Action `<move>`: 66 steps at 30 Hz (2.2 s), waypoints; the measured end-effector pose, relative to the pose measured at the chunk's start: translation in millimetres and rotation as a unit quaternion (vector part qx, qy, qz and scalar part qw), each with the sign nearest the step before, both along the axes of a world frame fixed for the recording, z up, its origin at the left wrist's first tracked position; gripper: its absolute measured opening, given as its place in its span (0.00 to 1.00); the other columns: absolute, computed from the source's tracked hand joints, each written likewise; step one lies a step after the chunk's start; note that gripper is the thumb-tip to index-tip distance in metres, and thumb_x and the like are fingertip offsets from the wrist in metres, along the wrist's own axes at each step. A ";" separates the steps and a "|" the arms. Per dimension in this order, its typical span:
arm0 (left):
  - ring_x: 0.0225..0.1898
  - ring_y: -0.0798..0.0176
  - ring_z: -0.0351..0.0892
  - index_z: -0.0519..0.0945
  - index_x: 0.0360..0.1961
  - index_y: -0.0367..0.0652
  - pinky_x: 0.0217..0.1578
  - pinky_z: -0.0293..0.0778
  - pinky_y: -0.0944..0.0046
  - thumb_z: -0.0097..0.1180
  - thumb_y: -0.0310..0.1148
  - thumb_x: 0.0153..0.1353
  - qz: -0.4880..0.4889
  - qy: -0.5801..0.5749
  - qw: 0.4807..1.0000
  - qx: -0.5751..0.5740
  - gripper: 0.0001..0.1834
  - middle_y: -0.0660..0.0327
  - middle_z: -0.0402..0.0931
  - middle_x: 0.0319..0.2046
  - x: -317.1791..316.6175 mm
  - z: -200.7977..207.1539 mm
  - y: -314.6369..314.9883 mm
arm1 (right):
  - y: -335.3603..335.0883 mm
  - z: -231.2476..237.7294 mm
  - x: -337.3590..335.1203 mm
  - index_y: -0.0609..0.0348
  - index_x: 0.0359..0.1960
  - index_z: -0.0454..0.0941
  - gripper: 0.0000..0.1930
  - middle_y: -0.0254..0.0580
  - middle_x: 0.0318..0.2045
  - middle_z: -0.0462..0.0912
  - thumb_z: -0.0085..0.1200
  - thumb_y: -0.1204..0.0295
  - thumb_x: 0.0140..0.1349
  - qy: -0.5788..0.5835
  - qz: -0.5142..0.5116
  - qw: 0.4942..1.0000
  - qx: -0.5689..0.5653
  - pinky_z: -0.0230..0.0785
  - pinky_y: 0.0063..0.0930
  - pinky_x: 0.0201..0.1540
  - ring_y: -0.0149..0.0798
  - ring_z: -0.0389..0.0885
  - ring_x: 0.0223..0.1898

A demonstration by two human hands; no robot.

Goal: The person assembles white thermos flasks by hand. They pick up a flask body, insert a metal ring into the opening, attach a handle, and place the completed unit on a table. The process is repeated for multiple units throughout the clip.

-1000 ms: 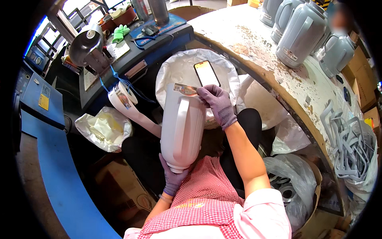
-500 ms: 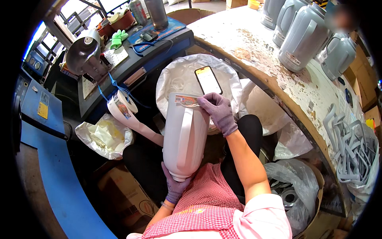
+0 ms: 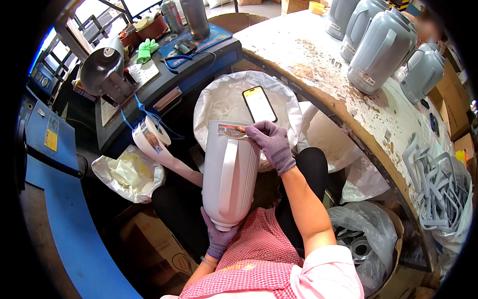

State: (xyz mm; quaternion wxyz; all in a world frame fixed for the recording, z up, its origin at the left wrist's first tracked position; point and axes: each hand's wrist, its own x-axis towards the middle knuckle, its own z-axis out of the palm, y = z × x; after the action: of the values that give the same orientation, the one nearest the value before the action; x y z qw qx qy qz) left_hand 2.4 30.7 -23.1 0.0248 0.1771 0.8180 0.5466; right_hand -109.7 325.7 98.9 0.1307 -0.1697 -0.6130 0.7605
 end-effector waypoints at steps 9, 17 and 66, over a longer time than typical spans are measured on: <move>0.62 0.47 0.71 0.33 0.74 0.34 0.61 0.68 0.54 0.76 0.34 0.46 0.005 -0.009 1.000 0.022 0.69 0.41 0.64 0.64 3.4 -2.0 -1.5 | 53.9 14.8 -1.0 0.66 0.32 0.83 0.28 0.43 0.27 0.85 0.74 0.48 0.48 -0.172 0.062 0.902 0.391 0.75 0.27 0.36 0.31 0.81 0.28; 0.62 0.46 0.70 0.34 0.74 0.32 0.62 0.67 0.53 0.75 0.33 0.46 -0.010 0.024 0.999 0.032 0.68 0.41 0.63 0.65 4.6 -9.8 2.9 | 37.7 53.3 -38.6 0.62 0.56 0.78 0.29 0.44 0.44 0.85 0.70 0.62 0.54 -0.048 0.307 0.892 0.329 0.76 0.30 0.49 0.37 0.84 0.43; 0.22 0.53 0.82 0.82 0.35 0.36 0.22 0.74 0.57 0.49 0.48 0.69 0.423 0.114 0.872 0.218 0.23 0.47 0.80 0.23 -490.1 307.5 -142.4 | 17.1 138.4 -126.4 0.66 0.50 0.77 0.14 0.37 0.39 0.82 0.51 0.69 0.69 0.212 0.088 0.963 0.140 0.73 0.30 0.46 0.33 0.79 0.42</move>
State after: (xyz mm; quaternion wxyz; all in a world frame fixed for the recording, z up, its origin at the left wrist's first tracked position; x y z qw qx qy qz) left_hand -487.7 -111.7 284.3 -0.3413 -0.1238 0.6718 0.6457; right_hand -236.1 342.8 237.3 0.2130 0.0704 -0.6842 0.6939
